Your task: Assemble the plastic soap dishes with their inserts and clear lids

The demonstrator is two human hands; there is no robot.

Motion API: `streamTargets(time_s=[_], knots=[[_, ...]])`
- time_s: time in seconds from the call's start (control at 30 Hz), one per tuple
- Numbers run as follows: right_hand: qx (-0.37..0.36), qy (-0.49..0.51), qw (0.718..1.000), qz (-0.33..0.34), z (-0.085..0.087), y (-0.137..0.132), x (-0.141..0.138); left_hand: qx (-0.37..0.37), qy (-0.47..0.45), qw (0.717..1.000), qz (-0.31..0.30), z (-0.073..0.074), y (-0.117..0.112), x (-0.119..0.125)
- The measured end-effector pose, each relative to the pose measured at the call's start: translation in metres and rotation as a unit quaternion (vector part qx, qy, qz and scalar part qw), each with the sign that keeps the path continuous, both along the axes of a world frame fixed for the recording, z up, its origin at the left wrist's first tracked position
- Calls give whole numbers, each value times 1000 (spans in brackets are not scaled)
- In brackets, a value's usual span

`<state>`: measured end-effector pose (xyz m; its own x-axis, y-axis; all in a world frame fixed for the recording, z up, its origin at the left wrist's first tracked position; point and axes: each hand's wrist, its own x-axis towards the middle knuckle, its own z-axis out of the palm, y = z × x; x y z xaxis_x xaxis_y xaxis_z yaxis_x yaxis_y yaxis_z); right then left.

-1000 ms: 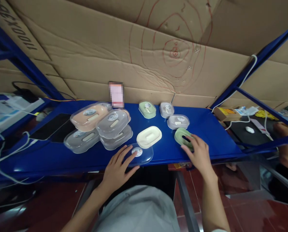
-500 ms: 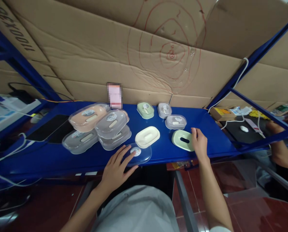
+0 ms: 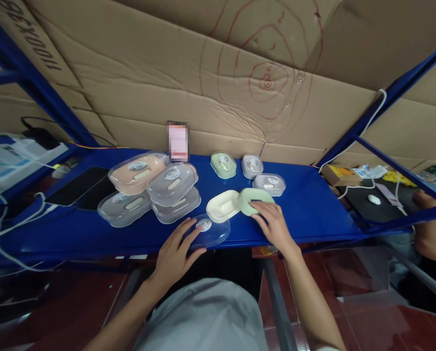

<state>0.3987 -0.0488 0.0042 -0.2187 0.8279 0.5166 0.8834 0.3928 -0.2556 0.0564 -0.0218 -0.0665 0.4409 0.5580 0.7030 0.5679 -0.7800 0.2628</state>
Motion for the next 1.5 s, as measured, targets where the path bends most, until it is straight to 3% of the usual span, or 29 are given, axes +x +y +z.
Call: streamTargets(time_s=[0.17,0.33,0.57,0.67,0.77,0.9,1.0,1.17,1.33,1.5], knots=[[-74,-72,986,134,9,46,-55,-47,-154,987,13,0,-7,-6],[-73,-88,982,150,-9,47,-65,-59,-209,976,28,4,-9,-6],[-80,2,985,155,-19,25,-55,-71,-183,980,39,18,-3,4],[-35,137,989,33,-22,30,-32,-54,-135,988,58,34,11,23],[-24,245,967,-67,-26,43,-14,-42,-24,996,73,47,29,52],[-115,204,972,13,-28,48,-15,-62,50,994,69,49,39,83],[-146,166,974,54,-27,43,-22,-62,52,995,58,42,35,87],[-139,225,964,31,-32,38,-21,-69,29,997,28,38,32,81],[-143,306,938,73,-35,34,-16,-87,38,995,-44,42,44,80],[-157,190,967,57,-22,26,-16,-96,54,990,-88,43,57,75]])
